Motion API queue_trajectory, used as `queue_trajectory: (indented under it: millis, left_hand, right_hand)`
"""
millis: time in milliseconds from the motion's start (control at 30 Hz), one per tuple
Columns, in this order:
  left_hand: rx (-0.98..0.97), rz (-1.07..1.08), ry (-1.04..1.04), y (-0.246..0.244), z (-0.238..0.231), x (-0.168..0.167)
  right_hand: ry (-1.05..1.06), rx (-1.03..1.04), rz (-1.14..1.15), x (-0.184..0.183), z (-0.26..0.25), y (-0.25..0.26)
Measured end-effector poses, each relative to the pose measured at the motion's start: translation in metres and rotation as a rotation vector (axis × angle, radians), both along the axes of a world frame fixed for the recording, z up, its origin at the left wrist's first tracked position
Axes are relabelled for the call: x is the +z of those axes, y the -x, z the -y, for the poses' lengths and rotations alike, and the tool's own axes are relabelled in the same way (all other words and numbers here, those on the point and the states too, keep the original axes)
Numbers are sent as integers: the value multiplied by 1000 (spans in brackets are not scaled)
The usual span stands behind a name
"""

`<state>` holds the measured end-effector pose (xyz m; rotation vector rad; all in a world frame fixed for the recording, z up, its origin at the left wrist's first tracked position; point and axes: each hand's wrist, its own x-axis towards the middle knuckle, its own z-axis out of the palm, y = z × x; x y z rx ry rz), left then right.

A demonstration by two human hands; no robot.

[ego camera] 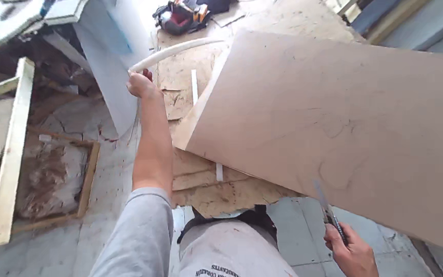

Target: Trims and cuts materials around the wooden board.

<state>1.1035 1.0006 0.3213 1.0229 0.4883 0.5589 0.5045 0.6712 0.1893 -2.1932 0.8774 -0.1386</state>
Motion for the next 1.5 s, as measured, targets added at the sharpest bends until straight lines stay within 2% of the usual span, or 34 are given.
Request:
queue_trajectory:
  millis: [67,167,267,333,400,567,700,800,867,967,1033,1133,1233,1367,1433,1500]
  left_hand:
    - [-167,-121,-92,-10,-5,-39]
    - [-518,-372,-368,33,-19,-123]
    - [-658,-358,-497,55,-28,-166]
    - [-712,-277,-537,60,-36,-170]
    - [-775,-242,-600,62,-51,-153]
    - [-766,-142,-676,42,-106,-123]
    - [-759,-149,-629,15,-169,-135]
    - [-795,-197,-565,-10,-219,-161]
    - [-841,-234,-563,-25,-257,-183]
    - [-989,-301,-662,-40,-314,-202]
    - [-1005,-300,-761,-53,-325,-208]
    - [-1173,-140,-918,-58,-301,-206]
    - [-1527,291,-1075,-27,-230,-176]
    - [-1940,933,-1245,65,-119,-132]
    - [-2001,1253,-1363,119,-70,-128]
    - [-1967,1492,-1541,162,-27,-136]
  right_hand:
    - [-61,-120,72,-2,-59,-17]
    - [-214,-142,136,13,-147,-29]
    - [-238,-87,170,10,-194,-42]
    - [-226,-138,164,6,-210,-44]
    - [-249,-174,151,0,-213,-51]
    - [-265,-51,59,-17,-206,-89]
    - [-214,-117,196,-2,-222,-121]
    - [-174,-248,323,-2,-265,-135]
    - [-166,-351,354,-8,-311,-147]
    - [-197,-519,320,3,-395,-188]
    - [-238,-566,372,11,-442,-220]
    - [-238,-543,433,19,-492,-244]
    - [-154,-629,480,26,-514,-245]
    - [-70,-881,619,26,-523,-235]
    - [-55,-989,664,25,-524,-231]
    - [-39,-1058,692,22,-523,-230]
